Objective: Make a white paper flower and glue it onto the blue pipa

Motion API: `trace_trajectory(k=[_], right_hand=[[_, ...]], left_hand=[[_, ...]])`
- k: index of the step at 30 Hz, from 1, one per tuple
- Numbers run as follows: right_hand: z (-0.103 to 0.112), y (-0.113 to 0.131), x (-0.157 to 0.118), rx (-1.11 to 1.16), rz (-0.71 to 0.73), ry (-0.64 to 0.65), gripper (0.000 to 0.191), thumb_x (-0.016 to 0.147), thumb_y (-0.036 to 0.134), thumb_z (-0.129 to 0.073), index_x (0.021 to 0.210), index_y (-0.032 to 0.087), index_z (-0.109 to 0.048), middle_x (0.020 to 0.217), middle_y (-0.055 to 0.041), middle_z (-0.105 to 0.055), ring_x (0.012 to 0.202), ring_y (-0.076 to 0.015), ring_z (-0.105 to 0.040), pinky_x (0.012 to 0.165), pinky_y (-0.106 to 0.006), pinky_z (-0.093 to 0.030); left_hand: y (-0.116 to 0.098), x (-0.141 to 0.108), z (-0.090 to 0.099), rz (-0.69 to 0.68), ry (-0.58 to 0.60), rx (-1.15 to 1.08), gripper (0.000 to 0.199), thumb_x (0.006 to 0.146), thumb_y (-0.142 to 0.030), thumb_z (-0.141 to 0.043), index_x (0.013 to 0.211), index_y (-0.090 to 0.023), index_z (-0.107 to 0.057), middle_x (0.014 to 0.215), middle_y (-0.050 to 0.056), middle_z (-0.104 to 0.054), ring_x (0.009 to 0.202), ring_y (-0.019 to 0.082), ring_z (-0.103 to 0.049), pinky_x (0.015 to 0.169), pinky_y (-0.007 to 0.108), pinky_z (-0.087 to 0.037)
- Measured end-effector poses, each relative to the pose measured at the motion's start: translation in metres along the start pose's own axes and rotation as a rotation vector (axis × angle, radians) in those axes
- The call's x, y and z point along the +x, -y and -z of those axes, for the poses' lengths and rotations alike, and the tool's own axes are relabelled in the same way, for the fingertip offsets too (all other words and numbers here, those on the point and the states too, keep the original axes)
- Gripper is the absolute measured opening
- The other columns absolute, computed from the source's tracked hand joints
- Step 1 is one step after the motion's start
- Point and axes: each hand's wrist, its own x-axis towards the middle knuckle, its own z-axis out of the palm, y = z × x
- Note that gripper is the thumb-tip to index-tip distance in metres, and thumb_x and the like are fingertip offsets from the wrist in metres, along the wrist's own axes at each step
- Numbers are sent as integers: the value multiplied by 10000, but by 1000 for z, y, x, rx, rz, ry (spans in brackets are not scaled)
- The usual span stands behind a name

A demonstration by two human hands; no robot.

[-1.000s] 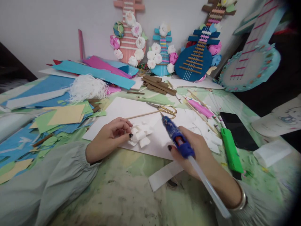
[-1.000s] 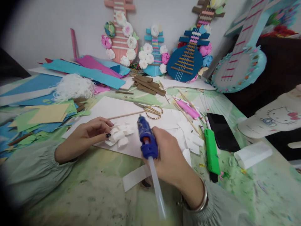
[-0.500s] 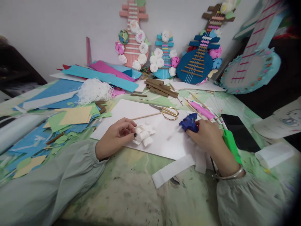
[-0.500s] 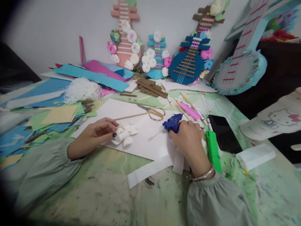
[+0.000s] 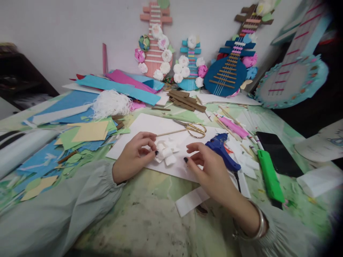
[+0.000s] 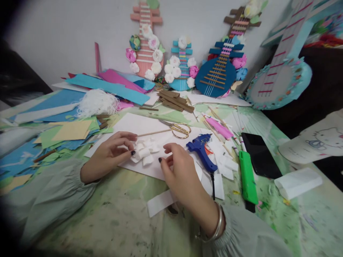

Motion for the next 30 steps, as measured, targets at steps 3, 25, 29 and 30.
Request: trace_trajectory(k=[3,25,29,30], right_hand=[[-5,-1,0,205,-175,49,188,812,223,-529,994,184,-503,893,-50,-631,659,-147,-638,593,-293,-515],[-16,12,-10,1411,-416,290,323,834,285,-616,1140,202,-556,1061,-69,-658,881,-175,-641,801,-339,-523],[-19,13,-11,1345,-365,237,374,818,233,-649,1168,239,-516,1118,-63,-647,927,-191,-639,770,-334,-535],[-20,13,-12,1330,-355,227,372,816,230,-653,1159,243,-510,1106,-58,-651,912,-188,-643,753,-323,-537]], left_hand=[[0,-1,-1,11,-14,-38,50,745,-216,-610,726,-171,-599,1200,103,-501,1177,250,-508,700,266,-579],[-20,-18,-13,-282,44,-264,141,790,-34,-563,810,-164,-613,1236,115,-486,1206,256,-515,811,301,-575],[-22,-17,-12,-309,57,-106,155,764,-25,-575,804,-166,-622,1209,109,-508,1190,234,-486,839,295,-539],[-22,-16,-12,-316,56,-77,149,762,-28,-578,799,-166,-622,1199,105,-509,1171,225,-491,847,296,-528]])
